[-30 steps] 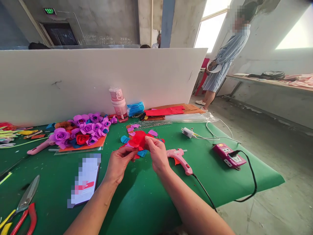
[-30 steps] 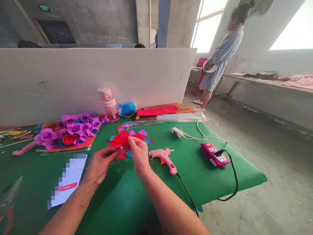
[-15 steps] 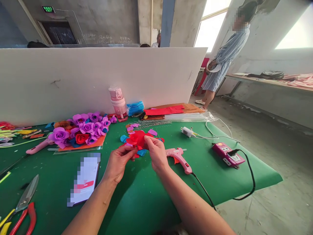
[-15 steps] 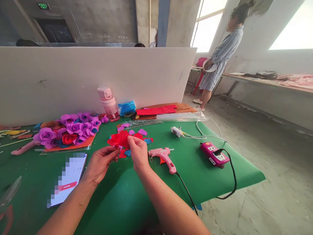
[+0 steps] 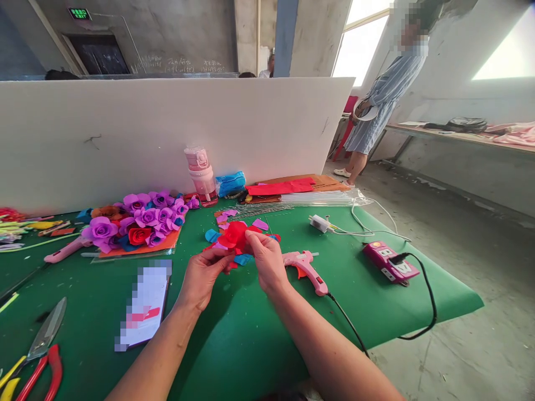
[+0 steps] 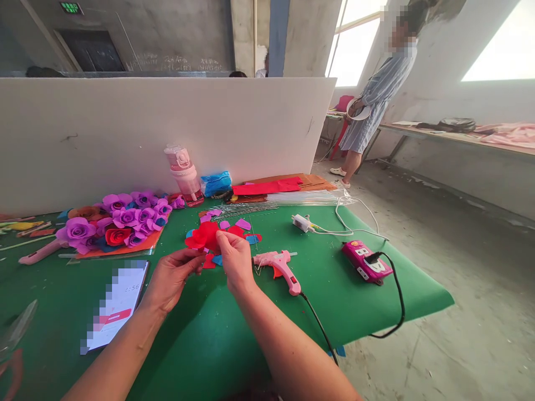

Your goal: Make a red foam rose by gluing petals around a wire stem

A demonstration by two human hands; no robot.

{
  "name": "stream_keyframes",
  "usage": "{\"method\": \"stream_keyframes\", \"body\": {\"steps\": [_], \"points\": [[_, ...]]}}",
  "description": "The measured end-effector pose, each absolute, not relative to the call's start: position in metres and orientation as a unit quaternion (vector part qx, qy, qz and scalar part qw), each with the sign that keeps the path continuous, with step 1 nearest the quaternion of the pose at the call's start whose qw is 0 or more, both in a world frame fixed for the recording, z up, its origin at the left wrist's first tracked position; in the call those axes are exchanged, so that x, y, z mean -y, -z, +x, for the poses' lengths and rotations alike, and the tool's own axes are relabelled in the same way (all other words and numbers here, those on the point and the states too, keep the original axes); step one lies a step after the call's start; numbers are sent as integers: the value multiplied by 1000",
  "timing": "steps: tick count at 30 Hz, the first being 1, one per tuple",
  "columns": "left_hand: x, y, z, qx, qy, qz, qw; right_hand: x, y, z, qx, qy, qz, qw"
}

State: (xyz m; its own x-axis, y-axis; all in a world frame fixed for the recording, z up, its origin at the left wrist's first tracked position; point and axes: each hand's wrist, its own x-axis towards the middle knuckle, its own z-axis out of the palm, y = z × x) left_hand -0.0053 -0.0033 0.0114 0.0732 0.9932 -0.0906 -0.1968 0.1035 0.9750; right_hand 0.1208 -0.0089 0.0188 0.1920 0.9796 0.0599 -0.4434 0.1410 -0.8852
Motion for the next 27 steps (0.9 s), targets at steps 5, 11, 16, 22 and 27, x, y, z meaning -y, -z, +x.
{"method": "stream_keyframes", "body": {"steps": [5,11,16,22,27], "points": [[5,-13,-6,-457,-507,442,582,9,-21,122,340,-543,-388,663],[5,-12,-6,-457,-506,447,579,10,-19,121,338,-548,-386,661],[6,-13,-6,-456,-509,453,573,10,-19,120,340,-552,-380,660],[7,-13,-6,-467,-508,445,571,12,-20,119,350,-553,-380,654],[6,-10,-8,-471,-508,447,566,11,-16,119,364,-546,-388,647]]}}
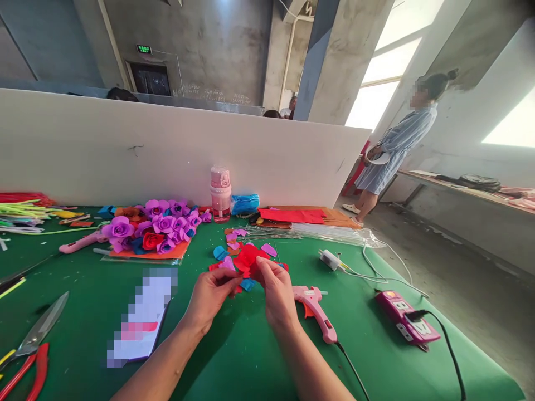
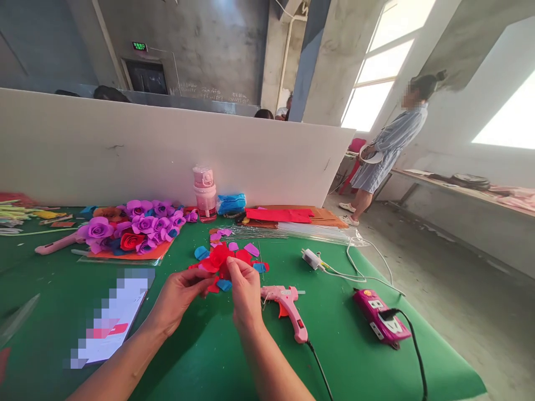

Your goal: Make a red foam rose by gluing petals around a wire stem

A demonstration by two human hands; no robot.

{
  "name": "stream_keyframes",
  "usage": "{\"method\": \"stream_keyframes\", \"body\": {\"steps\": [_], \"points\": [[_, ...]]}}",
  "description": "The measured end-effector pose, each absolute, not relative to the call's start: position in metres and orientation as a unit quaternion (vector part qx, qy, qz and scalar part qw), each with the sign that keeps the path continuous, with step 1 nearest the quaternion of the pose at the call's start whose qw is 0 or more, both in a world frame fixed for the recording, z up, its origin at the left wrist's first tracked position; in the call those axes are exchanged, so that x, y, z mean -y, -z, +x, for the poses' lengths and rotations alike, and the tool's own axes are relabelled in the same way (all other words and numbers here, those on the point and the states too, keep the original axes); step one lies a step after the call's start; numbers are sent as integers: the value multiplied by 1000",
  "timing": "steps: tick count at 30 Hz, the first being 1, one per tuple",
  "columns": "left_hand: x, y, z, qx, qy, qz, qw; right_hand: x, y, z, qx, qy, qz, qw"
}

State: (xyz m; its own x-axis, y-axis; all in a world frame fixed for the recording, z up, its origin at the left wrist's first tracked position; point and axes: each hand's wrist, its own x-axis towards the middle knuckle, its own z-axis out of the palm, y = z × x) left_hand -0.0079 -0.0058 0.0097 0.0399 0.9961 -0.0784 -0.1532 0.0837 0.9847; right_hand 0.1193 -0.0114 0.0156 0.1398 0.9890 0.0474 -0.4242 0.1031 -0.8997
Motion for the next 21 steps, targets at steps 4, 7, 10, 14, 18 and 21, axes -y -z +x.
{"method": "stream_keyframes", "body": {"steps": [4,7,10,14,18,21], "points": [[5,-9,-9,-474,-507,454,559,10,-13,119,372,-552,-385,639],[5,-8,-10,-471,-503,462,558,10,-11,119,377,-551,-385,637],[5,-7,-10,-471,-501,466,557,10,-10,119,388,-539,-397,634],[5,-7,-10,-470,-500,462,562,9,-10,119,401,-524,-410,629],[5,-10,-10,-462,-498,461,571,9,-11,119,392,-518,-414,637],[6,-12,-9,-467,-497,464,566,10,-11,119,385,-521,-419,636]]}}
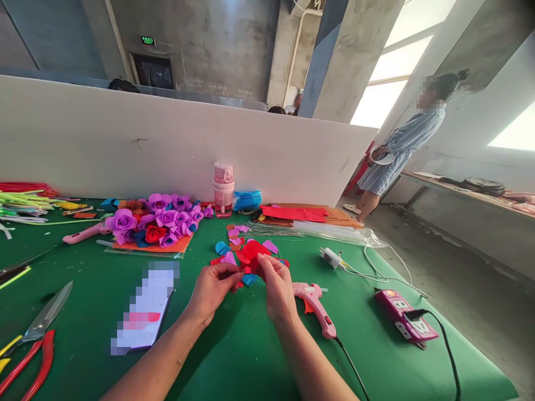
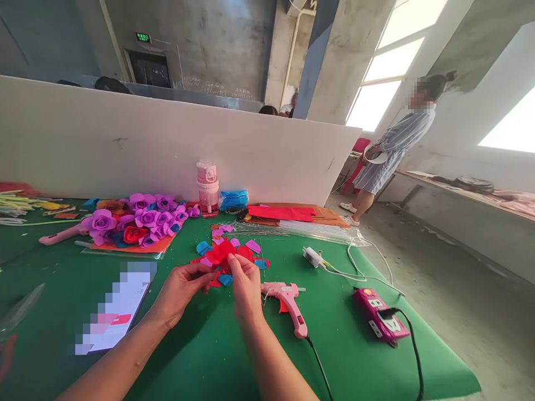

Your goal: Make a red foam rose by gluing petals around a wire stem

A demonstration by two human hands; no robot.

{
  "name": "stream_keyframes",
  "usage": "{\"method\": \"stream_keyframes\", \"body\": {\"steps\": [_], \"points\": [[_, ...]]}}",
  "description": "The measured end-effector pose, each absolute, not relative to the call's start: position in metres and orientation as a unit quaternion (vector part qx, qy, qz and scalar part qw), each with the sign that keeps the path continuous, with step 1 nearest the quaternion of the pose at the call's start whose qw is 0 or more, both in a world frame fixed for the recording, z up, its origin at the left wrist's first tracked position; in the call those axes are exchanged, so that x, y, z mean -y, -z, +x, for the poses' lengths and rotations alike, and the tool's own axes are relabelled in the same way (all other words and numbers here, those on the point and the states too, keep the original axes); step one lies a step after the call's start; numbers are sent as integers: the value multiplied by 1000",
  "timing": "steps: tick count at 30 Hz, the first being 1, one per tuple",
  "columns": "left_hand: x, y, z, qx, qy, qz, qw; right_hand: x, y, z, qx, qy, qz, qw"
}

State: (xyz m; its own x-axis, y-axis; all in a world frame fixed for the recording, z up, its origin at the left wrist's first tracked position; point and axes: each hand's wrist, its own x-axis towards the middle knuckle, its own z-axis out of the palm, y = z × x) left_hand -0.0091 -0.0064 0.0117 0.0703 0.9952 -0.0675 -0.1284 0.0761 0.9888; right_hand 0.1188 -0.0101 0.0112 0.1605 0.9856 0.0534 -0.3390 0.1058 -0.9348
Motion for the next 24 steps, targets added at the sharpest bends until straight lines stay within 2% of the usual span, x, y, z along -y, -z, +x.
{"method": "stream_keyframes", "body": {"steps": [9,24], "points": [[8,-13,-9,-469,-487,471,566,10,-10,120,413,-512,-417,627],[7,-11,-7,-458,-540,402,581,9,-8,110,384,-608,-357,597]]}}
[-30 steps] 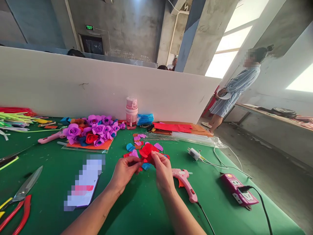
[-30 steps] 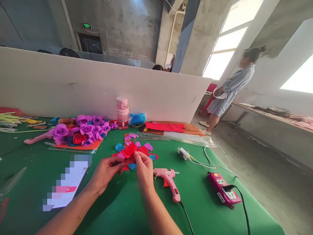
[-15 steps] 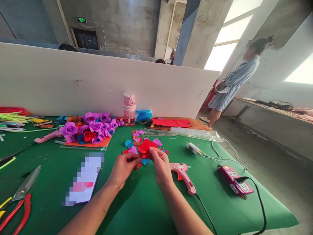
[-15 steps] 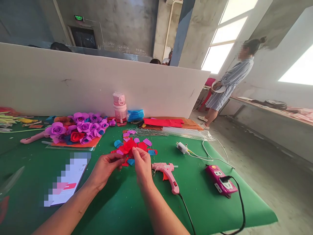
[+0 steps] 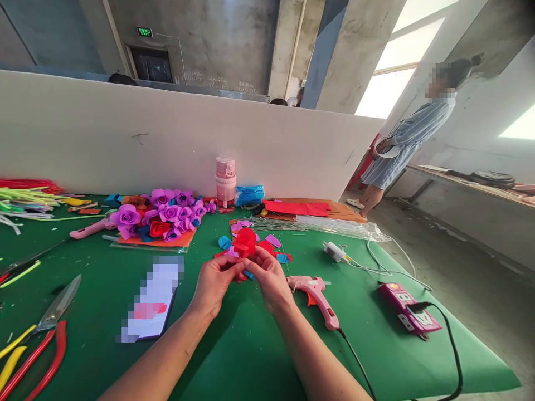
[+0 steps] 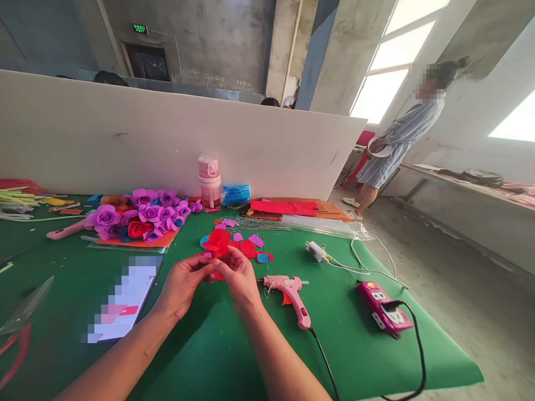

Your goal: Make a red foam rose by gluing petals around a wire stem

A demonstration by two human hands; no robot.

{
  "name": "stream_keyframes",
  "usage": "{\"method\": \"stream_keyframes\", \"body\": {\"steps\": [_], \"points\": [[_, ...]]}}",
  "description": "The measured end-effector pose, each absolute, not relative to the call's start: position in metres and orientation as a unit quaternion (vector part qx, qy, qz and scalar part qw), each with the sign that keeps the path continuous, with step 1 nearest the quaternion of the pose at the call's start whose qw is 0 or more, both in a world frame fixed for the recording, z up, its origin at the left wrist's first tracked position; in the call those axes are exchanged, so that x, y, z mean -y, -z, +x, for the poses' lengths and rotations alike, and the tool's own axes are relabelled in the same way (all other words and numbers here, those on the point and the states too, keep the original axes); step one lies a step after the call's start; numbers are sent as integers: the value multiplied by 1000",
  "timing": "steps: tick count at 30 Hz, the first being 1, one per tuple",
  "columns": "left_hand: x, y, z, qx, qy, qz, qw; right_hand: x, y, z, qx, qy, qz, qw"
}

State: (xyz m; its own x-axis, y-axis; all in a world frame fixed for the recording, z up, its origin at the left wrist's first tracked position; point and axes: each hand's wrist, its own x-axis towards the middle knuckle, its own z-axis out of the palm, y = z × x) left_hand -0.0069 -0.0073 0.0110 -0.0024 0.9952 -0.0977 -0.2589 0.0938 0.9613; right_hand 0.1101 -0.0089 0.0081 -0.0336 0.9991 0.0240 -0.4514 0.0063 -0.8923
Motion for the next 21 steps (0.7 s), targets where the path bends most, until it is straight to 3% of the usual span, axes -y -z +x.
{"method": "stream_keyframes", "body": {"steps": [14,21], "points": [[9,-19,-12,-434,-482,418,637,6,-6,115,385,-579,-373,614],[0,-23,-25,-428,-548,352,627,8,-6,113,378,-620,-359,586]]}}
